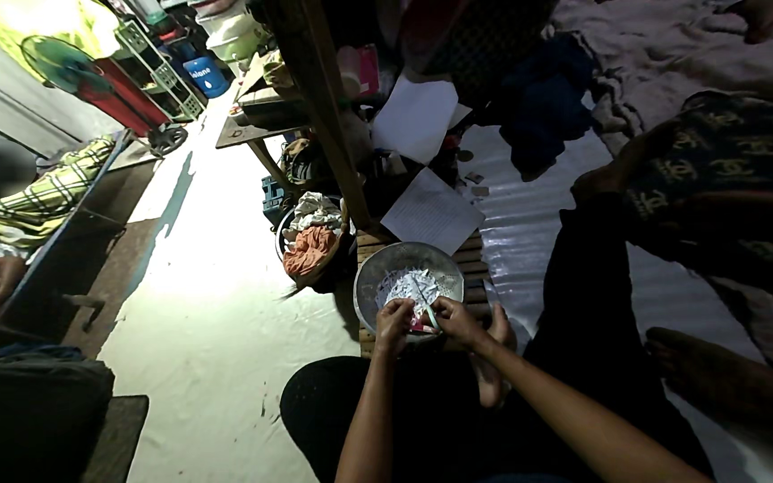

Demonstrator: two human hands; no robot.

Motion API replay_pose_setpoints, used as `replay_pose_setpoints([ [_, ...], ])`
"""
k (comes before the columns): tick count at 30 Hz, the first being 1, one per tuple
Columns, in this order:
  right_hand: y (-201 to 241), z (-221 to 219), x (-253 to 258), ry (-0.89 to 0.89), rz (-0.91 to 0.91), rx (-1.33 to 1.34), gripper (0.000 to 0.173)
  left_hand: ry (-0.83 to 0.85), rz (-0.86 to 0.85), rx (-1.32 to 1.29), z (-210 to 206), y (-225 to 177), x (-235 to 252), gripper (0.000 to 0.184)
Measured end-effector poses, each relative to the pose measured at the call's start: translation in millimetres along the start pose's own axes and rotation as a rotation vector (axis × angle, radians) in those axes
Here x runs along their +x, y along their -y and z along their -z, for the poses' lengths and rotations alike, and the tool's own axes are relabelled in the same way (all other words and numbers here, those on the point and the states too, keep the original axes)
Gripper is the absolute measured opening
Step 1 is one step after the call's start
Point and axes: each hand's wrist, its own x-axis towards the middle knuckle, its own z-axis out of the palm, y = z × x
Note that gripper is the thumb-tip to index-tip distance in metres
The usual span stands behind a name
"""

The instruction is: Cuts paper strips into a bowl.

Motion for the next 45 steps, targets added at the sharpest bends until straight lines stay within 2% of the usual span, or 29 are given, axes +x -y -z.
replay_pose_setpoints([
  [19, 6.0, 2.0, 0.5, -0.086, 0.011, 0.015, 0.013, -0.037, 0.03, -0.019, -0.3, 0.2, 0.1, 0.016],
  [25, 8.5, 5.1, -1.9, 0.014, -0.056, -0.033, 0.023, -0.097, 0.034, -0.001, -1.6, -0.1, 2.2, 0.014],
  [29, 0.1, 2.6, -1.2, 0.044, -0.036, -0.105, 0.029, -0.12, 0.031, 0.007, -0.5, 1.6, 2.2, 0.013],
  [36, 1.3, 2.6, 1.2, 0.034, -0.043, -0.09, 0.023, -0.047, 0.032, 0.034, 0.7, 1.6, 2.6, 0.013],
  [45, 3.2, 1.7, 0.0, -0.011, -0.014, -0.103, 0.019, -0.038, 0.064, 0.044, -0.4, -0.8, -0.7, 0.013],
])
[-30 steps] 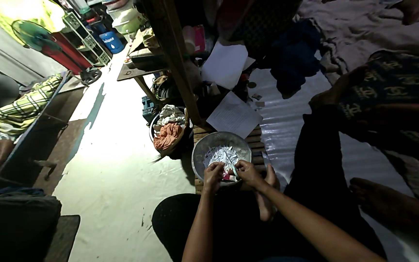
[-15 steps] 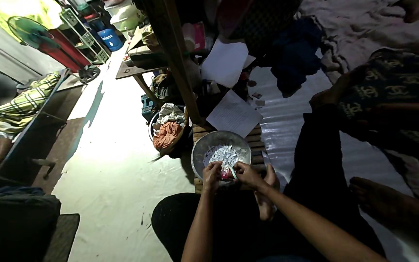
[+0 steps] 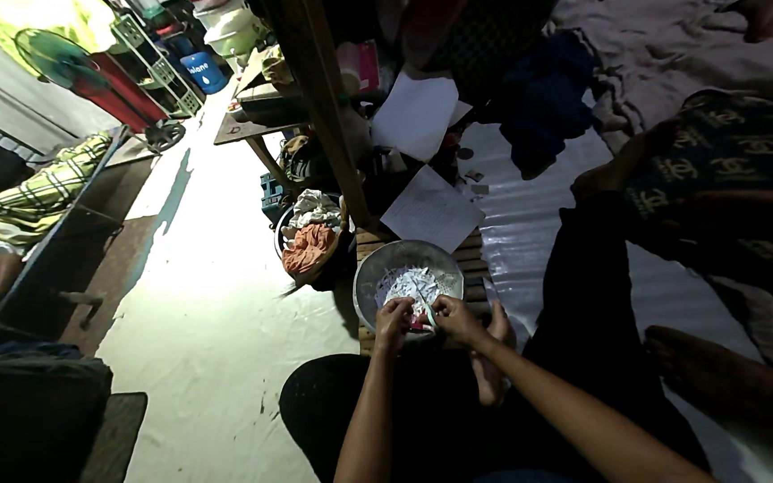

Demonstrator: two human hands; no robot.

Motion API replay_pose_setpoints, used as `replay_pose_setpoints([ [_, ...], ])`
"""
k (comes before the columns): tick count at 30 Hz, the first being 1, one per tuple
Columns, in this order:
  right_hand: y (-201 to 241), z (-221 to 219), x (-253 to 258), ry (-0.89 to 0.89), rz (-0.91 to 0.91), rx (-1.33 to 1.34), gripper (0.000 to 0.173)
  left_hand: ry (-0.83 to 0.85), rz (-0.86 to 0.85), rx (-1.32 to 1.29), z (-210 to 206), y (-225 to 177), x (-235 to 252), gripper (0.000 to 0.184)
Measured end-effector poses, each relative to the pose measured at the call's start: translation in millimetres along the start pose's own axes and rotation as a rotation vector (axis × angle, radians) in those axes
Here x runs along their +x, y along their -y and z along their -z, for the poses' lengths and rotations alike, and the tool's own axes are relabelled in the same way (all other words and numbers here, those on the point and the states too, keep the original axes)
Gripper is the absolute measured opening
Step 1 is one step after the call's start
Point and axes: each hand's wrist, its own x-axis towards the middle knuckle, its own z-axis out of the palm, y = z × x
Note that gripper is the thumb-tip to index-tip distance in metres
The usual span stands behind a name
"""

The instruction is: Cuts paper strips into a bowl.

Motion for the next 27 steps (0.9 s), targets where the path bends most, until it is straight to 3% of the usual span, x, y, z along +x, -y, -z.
replay_pose_setpoints([
  [14, 1.6, -0.1, 0.4, -0.026, 0.001, -0.04, 0.018, -0.06, 0.0, -0.018, -0.1, -0.4, 2.1, 0.013],
  [19, -6.0, -0.9, -0.4, 0.073, -0.017, -0.02, 0.021, -0.092, -0.018, -0.039, 0.0, 0.3, 4.2, 0.012],
  [23, -7.4, -5.6, -1.1, 0.071, -0.019, -0.047, 0.028, -0.062, -0.034, 0.0, 1.4, 2.3, 5.1, 0.012],
  [27, -8.2, -6.2, -0.7, 0.057, -0.009, -0.043, 0.024, -0.027, -0.039, -0.008, 0.5, 2.1, 4.0, 0.014],
])
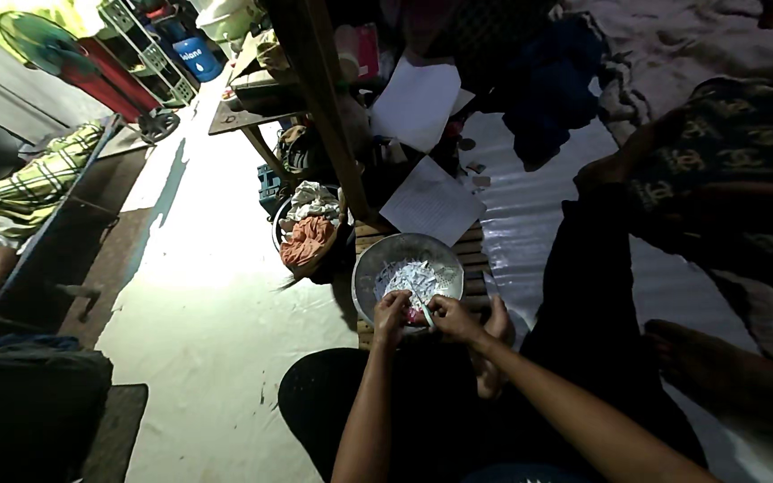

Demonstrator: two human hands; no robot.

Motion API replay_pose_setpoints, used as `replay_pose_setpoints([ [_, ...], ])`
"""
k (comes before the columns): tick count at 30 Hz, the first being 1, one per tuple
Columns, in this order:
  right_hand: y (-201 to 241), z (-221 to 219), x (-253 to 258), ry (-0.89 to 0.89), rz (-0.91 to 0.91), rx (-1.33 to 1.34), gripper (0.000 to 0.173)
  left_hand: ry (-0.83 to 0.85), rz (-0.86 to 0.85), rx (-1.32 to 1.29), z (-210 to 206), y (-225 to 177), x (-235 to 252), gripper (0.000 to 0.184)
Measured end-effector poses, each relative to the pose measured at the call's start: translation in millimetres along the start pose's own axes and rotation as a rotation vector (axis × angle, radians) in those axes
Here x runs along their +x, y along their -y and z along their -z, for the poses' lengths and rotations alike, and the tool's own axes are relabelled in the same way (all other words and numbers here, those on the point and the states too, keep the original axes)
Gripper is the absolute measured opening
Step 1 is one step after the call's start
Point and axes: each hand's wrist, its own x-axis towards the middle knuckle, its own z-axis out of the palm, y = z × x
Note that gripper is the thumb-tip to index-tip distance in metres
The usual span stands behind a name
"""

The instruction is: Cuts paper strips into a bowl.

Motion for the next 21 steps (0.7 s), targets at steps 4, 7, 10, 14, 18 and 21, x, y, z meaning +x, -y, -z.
replay_pose_setpoints([
  [4, 3.1, 0.2, -2.0, -0.018, -0.009, 0.012, 0.022, 0.01, 0.017, 0.013, -0.8, -1.0, -1.0, 0.014],
  [7, 4.8, 0.0, -2.8, -0.049, -0.012, 0.015, 0.02, 0.02, 0.023, 0.046, -0.8, -0.5, -1.7, 0.013],
  [10, 5.6, 0.4, -2.6, -0.065, -0.004, 0.044, 0.017, 0.03, 0.016, 0.041, -0.9, 0.0, -2.0, 0.012],
  [14, 7.9, 0.3, -4.0, -0.066, -0.002, 0.095, 0.015, 0.014, 0.017, -0.017, -2.4, -1.5, -3.0, 0.016],
  [18, 7.1, 0.0, -4.4, -0.072, 0.024, 0.053, 0.016, 0.001, 0.083, -0.079, -4.9, -9.2, -5.8, 0.033],
  [21, 5.9, 1.3, -3.2, -0.07, 0.028, 0.016, 0.017, -0.011, 0.072, -0.041, -4.0, -7.6, -3.8, 0.027],
])
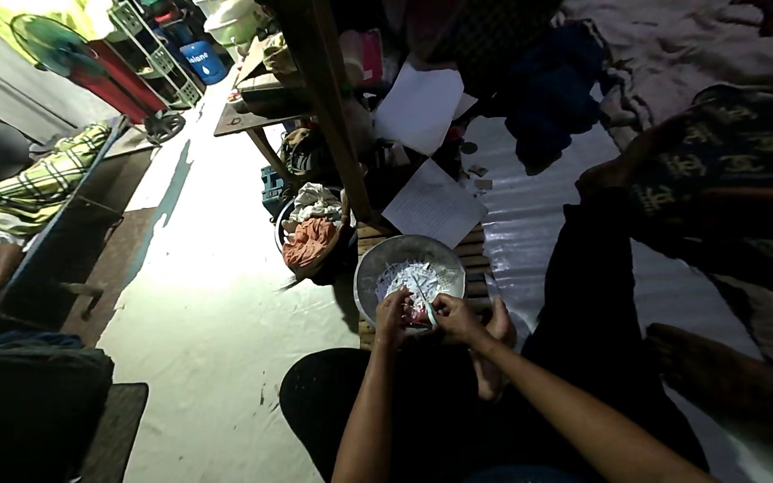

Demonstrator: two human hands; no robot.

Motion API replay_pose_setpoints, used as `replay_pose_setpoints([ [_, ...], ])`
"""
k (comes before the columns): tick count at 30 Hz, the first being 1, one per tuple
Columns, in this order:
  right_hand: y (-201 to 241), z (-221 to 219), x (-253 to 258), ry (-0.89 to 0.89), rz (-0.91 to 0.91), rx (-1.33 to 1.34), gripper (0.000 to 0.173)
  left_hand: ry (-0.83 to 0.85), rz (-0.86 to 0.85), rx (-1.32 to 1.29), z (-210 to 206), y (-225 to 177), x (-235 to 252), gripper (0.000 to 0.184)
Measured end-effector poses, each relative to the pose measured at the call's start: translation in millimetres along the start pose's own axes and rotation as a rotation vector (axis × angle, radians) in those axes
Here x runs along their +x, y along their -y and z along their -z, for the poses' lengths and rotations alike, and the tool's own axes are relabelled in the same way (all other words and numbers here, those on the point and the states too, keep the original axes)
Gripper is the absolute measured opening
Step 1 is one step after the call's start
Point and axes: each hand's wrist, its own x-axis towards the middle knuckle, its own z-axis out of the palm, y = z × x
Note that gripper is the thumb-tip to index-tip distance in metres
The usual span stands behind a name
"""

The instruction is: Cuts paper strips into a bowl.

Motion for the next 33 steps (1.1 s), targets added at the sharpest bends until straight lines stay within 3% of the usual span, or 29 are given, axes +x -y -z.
replay_pose_setpoints([
  [4, -1.9, -0.3, 0.5, -0.002, 0.016, -0.025, 0.016, 0.005, -0.071, 0.076, 2.6, 6.2, 2.0, 0.015],
  [16, -1.1, -0.4, 0.9, -0.008, 0.018, -0.046, 0.019, -0.008, -0.073, 0.018, 3.5, 7.3, 3.1, 0.016],
  [24, -1.3, 2.9, -0.4, 0.1, -0.032, -0.058, 0.032, -0.053, -0.087, 0.002, 2.7, 7.0, 4.0, 0.013],
  [33, -1.9, 0.7, 2.1, 0.081, -0.015, -0.063, 0.026, -0.015, -0.102, 0.044, 3.9, 8.0, 4.7, 0.014],
])
